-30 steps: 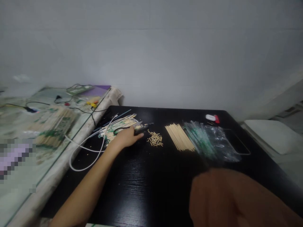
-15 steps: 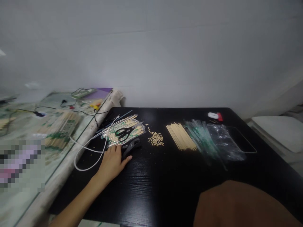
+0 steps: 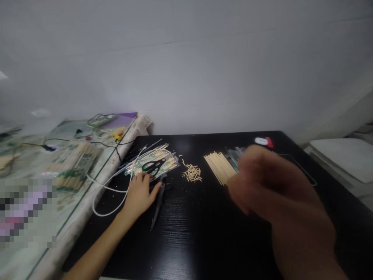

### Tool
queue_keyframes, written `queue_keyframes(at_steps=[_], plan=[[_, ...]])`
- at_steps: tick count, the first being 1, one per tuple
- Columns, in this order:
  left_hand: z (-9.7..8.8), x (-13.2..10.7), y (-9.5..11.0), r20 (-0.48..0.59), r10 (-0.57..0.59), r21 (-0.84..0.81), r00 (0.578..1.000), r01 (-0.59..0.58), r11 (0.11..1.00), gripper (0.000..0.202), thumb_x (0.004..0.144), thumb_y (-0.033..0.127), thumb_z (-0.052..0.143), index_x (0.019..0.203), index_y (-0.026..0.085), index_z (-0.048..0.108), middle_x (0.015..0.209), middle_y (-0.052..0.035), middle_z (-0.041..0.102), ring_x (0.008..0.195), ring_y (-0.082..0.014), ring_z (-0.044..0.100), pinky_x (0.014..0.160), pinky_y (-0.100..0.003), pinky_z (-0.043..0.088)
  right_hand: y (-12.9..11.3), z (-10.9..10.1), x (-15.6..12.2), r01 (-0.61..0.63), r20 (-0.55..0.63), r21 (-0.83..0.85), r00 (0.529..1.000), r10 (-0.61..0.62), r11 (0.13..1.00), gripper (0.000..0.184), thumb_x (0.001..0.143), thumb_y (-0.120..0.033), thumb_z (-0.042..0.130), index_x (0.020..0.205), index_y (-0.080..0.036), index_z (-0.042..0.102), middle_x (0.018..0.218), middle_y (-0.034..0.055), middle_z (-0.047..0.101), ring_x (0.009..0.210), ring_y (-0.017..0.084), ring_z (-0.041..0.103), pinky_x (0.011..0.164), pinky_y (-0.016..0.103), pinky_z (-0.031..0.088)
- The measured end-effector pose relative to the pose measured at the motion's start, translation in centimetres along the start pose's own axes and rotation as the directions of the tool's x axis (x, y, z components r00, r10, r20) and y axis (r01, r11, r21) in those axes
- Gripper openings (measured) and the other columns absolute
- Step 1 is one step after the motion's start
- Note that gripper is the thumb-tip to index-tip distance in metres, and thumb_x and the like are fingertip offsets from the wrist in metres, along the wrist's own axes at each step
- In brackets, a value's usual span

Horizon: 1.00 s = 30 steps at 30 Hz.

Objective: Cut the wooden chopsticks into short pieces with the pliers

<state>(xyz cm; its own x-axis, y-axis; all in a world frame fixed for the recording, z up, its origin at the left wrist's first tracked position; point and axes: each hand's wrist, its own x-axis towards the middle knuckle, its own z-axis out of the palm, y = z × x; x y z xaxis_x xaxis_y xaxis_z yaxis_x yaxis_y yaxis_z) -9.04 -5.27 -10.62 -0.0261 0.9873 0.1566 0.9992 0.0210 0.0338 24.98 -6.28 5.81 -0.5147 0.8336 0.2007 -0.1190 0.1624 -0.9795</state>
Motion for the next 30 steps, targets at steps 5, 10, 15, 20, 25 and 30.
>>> queue_keyframes(at_steps=[5, 10, 15, 20, 25, 30], plan=[[-1.2, 5.7, -0.5, 0.116, -0.026, 0.081, 0.993, 0.017, 0.997, 0.034, 0.097, 0.025, 0.043, 0.118, 0.013, 0.065, 0.12, -0.0195, 0.066, 0.115, -0.0325, 0.062, 0.102, -0.042, 0.046, 2.1, -0.5, 3.0, 0.044, -0.245, -0.13, 0.967, -0.075, 0.991, 0.022, 0.096, -0.03, 0.063, 0.118, -0.028, 0.067, 0.102, 0.0041, 0.074, 0.092, 0.022, 0.071, 0.087, 0.039, 0.061], [-0.9, 8.6, -0.7, 0.26, -0.028, 0.123, 0.965, -0.004, 0.992, 0.031, 0.088, 0.023, 0.054, 0.112, 0.008, 0.068, 0.112, -0.0236, 0.07, 0.103, -0.0357, 0.069, 0.088, -0.041, 0.051, 3.9, -2.0, 4.4, -0.078, -0.298, -0.263, 0.955, -0.004, 0.962, 0.054, 0.094, -0.044, 0.069, 0.145, -0.034, 0.056, 0.164, 0.0027, 0.041, 0.154, 0.034, 0.031, 0.125, 0.059, 0.029], [-0.8, 9.8, -1.3, 0.339, -0.012, 0.132, 0.941, -0.035, 0.991, 0.029, 0.084, 0.022, 0.059, 0.109, 0.012, 0.069, 0.113, -0.022, 0.073, 0.104, -0.033, 0.071, 0.085, -0.036, 0.051, 4.3, -2.5, 4.9, -0.081, -0.297, -0.244, 0.955, 0.005, 0.966, 0.057, 0.098, -0.058, 0.058, 0.15, -0.035, 0.052, 0.166, 0.0019, 0.038, 0.157, 0.032, 0.022, 0.129, 0.059, 0.015], [-1.0, 10.6, -1.5, 0.384, -0.004, 0.143, 0.923, -0.055, 0.988, 0.026, 0.08, 0.021, 0.063, 0.104, 0.012, 0.07, 0.109, -0.0226, 0.074, 0.099, -0.0335, 0.072, 0.082, -0.036, 0.051, 3.4, -2.0, 4.8, -0.133, -0.311, -0.25, 0.949, 0.051, 0.959, 0.055, 0.097, -0.053, 0.063, 0.147, -0.031, 0.056, 0.161, 0.0031, 0.046, 0.155, 0.034, 0.029, 0.128, 0.057, 0.021], [-1.1, 10.3, -1.4, 0.383, 0.029, 0.109, 0.923, -0.076, 0.991, 0.027, 0.082, 0.014, 0.057, 0.109, 0.014, 0.064, 0.109, -0.0201, 0.074, 0.103, -0.0307, 0.071, 0.084, -0.034, 0.048, 3.4, -1.9, 4.8, -0.113, -0.305, -0.227, 0.952, 0.039, 0.967, 0.048, 0.098, -0.046, 0.065, 0.143, -0.032, 0.06, 0.158, 0.0024, 0.051, 0.151, 0.034, 0.038, 0.126, 0.059, 0.027], [-1.2, 10.0, -1.5, 0.365, 0.039, 0.074, 0.93, -0.07, 0.995, 0.036, 0.081, 0.015, 0.061, 0.116, 0.016, 0.056, 0.108, -0.0175, 0.074, 0.099, -0.0297, 0.071, 0.079, -0.033, 0.047, 4.0, -2.0, 4.9, -0.109, -0.271, -0.19, 0.961, 0.055, 0.976, 0.044, 0.096, -0.043, 0.068, 0.138, -0.033, 0.063, 0.153, 0.0033, 0.056, 0.148, 0.032, 0.043, 0.126, 0.058, 0.03]])
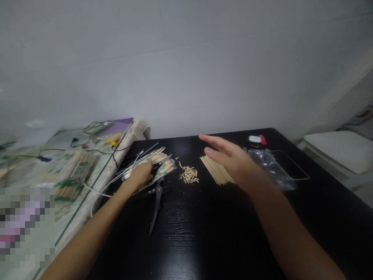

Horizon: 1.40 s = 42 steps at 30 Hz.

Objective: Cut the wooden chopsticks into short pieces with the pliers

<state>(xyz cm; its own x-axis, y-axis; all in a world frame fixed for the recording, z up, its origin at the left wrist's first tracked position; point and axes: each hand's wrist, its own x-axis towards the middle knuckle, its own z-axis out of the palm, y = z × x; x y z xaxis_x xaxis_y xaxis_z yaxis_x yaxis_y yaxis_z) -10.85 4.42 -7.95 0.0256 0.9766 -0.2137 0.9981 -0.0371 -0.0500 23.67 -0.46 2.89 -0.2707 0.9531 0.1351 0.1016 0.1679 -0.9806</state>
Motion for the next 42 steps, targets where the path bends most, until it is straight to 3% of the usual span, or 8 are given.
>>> queue_keyframes(at_steps=[9, 13, 17, 20, 27, 33, 36, 42], plan=[[-1.2, -1.0, -1.0, -0.091, 0.049, -0.071, 0.995, -0.056, 0.996, 0.022, 0.088, 0.025, 0.058, 0.109, 0.02, 0.053, 0.098, -0.0107, 0.073, 0.092, -0.0274, 0.069, 0.075, -0.031, 0.044, 0.4, 0.3, 0.4, 0.048, 0.055, 0.006, 0.997, -0.048, 0.999, 0.034, 0.093, -0.034, 0.07, 0.127, -0.03, 0.069, 0.145, 0.0044, 0.062, 0.142, 0.028, 0.05, 0.126, 0.056, 0.029], [-2.7, -1.5, -0.8, -0.161, 0.035, -0.112, 0.986, -0.054, 0.992, 0.021, 0.088, 0.027, 0.058, 0.107, 0.022, 0.051, 0.094, -0.0071, 0.071, 0.085, -0.0252, 0.069, 0.073, -0.03, 0.042, 1.0, 0.3, 1.1, 0.05, 0.07, 0.042, 0.996, -0.053, 0.998, 0.027, 0.09, -0.032, 0.072, 0.117, -0.027, 0.072, 0.134, 0.0069, 0.069, 0.133, 0.026, 0.058, 0.122, 0.053, 0.037], [-3.8, -1.8, 0.2, -0.278, 0.05, -0.206, 0.959, -0.11, 0.972, 0.018, 0.086, 0.027, 0.057, 0.101, 0.025, 0.048, 0.089, -0.0016, 0.068, 0.077, -0.0207, 0.066, 0.071, -0.027, 0.042, 1.9, 0.2, 2.1, -0.037, 0.199, 0.227, 0.98, -0.009, 0.973, 0.021, 0.089, -0.032, 0.073, 0.107, -0.021, 0.074, 0.12, 0.0092, 0.074, 0.122, 0.025, 0.065, 0.111, 0.047, 0.048], [-3.5, -1.7, 0.6, -0.332, 0.017, -0.288, 0.943, -0.119, 0.95, 0.017, 0.084, 0.03, 0.061, 0.095, 0.025, 0.048, 0.081, 0.0001, 0.065, 0.073, -0.021, 0.064, 0.069, -0.027, 0.04, 2.5, 0.2, 2.5, -0.1, 0.259, 0.311, 0.966, 0.017, 0.945, 0.022, 0.088, -0.034, 0.075, 0.104, -0.019, 0.075, 0.112, 0.0099, 0.076, 0.113, 0.023, 0.069, 0.103, 0.042, 0.053], [-1.6, -1.0, -0.4, -0.295, -0.102, -0.354, 0.95, -0.009, 0.935, 0.032, 0.075, 0.039, 0.072, 0.084, 0.026, 0.044, 0.072, 0.0014, 0.061, 0.067, -0.022, 0.06, 0.063, -0.027, 0.036, 3.0, 0.3, 2.7, -0.092, 0.255, 0.322, 0.967, 0.007, 0.942, 0.021, 0.086, -0.034, 0.078, 0.1, -0.019, 0.077, 0.103, 0.0096, 0.077, 0.101, 0.022, 0.071, 0.095, 0.04, 0.055], [-1.9, -1.1, -0.6, -0.317, -0.153, -0.429, 0.936, 0.003, 0.904, 0.032, 0.075, 0.042, 0.07, 0.083, 0.026, 0.044, 0.07, 0.0038, 0.058, 0.064, -0.0183, 0.054, 0.061, -0.026, 0.034, 3.1, 0.3, 2.9, -0.103, 0.243, 0.314, 0.97, 0.025, 0.944, 0.017, 0.086, -0.031, 0.078, 0.099, -0.019, 0.077, 0.102, 0.0091, 0.077, 0.101, 0.022, 0.071, 0.093, 0.039, 0.056], [-2.3, -1.4, 0.4, -0.344, -0.139, -0.575, 0.929, -0.091, 0.813, 0.033, 0.07, 0.039, 0.072, 0.08, 0.024, 0.044, 0.07, 0.0051, 0.056, 0.064, -0.0156, 0.05, 0.062, -0.025, 0.035, 3.4, 0.4, 3.1, -0.111, 0.232, 0.293, 0.972, 0.042, 0.95, 0.014, 0.088, -0.028, 0.075, 0.098, -0.019, 0.077, 0.102, 0.009, 0.077, 0.101, 0.021, 0.071, 0.092, 0.038, 0.057], [-3.9, -3.2, 6.2, -0.344, 0.062, -0.838, 0.937, -0.337, 0.429, 0.04, 0.068, 0.034, 0.08, 0.077, 0.023, 0.043, 0.067, 0.0084, 0.043, 0.06, -0.0103, 0.04, 0.057, -0.022, 0.031, 5.0, 2.4, 3.8, -0.114, 0.109, 0.264, 0.99, 0.088, 0.958, 0.017, 0.087, -0.021, 0.075, 0.105, -0.02, 0.074, 0.103, 0.0095, 0.076, 0.098, 0.021, 0.072, 0.089, 0.038, 0.06]])
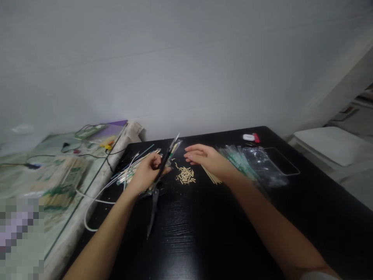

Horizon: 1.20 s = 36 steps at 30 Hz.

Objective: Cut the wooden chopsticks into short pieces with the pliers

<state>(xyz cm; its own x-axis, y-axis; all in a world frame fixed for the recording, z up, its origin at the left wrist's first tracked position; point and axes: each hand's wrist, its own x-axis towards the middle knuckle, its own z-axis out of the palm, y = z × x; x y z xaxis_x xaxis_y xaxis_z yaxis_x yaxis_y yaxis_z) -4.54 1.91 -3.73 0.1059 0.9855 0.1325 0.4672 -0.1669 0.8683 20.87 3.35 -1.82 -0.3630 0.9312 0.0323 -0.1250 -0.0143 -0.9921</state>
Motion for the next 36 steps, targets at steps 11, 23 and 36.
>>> queue_keyframes(at_steps=[11, 23, 36], plan=[[4.1, 0.2, 4.5, -0.038, 0.074, -0.221, 0.996, -0.081, 0.972, 0.044, 0.066, 0.025, 0.084, 0.092, 0.024, 0.048, 0.07, 0.0079, 0.053, 0.063, -0.0105, 0.05, 0.059, -0.022, 0.038, 0.1, 0.9, -0.2, 0.227, -0.158, 0.122, 0.966, -0.207, 0.966, 0.022, 0.091, -0.04, 0.071, 0.097, -0.018, 0.074, 0.095, 0.007, 0.074, 0.09, 0.02, 0.073, 0.088, 0.041, 0.063], [-2.1, -0.9, 4.7, -0.011, 0.033, 0.23, 0.999, -0.03, 0.973, 0.034, 0.072, 0.049, 0.081, 0.084, 0.02, 0.065, 0.077, 0.0018, 0.066, 0.069, -0.0153, 0.056, 0.061, -0.025, 0.04, -1.4, -0.1, -0.8, 0.283, -0.213, -0.112, 0.93, -0.301, 0.953, 0.029, 0.091, -0.034, 0.068, 0.115, -0.019, 0.073, 0.085, 0.0039, 0.072, 0.068, 0.014, 0.065, 0.067, 0.033, 0.058], [-3.6, -1.6, 5.3, 0.082, 0.147, 0.349, 0.986, -0.167, 0.922, 0.031, 0.078, 0.05, 0.075, 0.083, 0.02, 0.07, 0.078, -0.001, 0.067, 0.073, -0.0167, 0.057, 0.065, -0.027, 0.043, -1.6, -0.3, -1.0, 0.277, -0.227, -0.274, 0.912, -0.342, 0.921, 0.025, 0.091, -0.036, 0.067, 0.109, -0.021, 0.076, 0.091, 0.0059, 0.075, 0.062, 0.013, 0.059, 0.053, 0.03, 0.044]])
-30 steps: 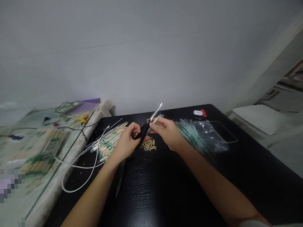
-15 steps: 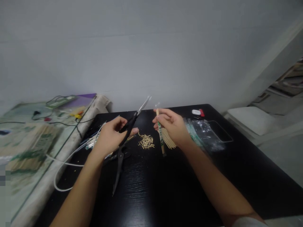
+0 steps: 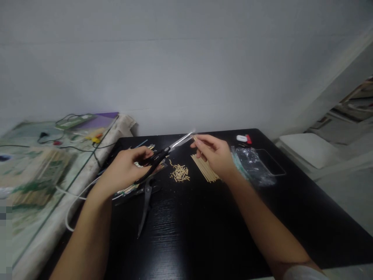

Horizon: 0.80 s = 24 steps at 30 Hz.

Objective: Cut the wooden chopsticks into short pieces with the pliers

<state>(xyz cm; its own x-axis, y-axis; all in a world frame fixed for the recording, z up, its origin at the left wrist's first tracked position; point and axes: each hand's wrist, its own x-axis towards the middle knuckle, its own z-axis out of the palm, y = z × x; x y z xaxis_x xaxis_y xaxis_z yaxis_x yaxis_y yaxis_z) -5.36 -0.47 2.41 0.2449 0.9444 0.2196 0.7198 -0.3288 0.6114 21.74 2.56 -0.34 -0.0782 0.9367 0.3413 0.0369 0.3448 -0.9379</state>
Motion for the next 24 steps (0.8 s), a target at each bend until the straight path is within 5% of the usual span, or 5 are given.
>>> queue_keyframes(at_steps=[24], plan=[[0.27, 0.17, -0.16, 0.03, -0.005, -0.011, 1.0, 0.006, 1.0, 0.033, 0.079, 0.05, 0.074, 0.075, 0.019, 0.064, 0.071, 0.0008, 0.06, 0.066, -0.014, 0.049, 0.059, -0.025, 0.039, -0.27, -0.09, 0.04, -0.023, 0.024, 0.03, 0.999, 0.022, 0.999, 0.023, 0.089, -0.033, 0.068, 0.107, -0.021, 0.075, 0.085, 0.0044, 0.074, 0.061, 0.013, 0.058, 0.053, 0.03, 0.046]])
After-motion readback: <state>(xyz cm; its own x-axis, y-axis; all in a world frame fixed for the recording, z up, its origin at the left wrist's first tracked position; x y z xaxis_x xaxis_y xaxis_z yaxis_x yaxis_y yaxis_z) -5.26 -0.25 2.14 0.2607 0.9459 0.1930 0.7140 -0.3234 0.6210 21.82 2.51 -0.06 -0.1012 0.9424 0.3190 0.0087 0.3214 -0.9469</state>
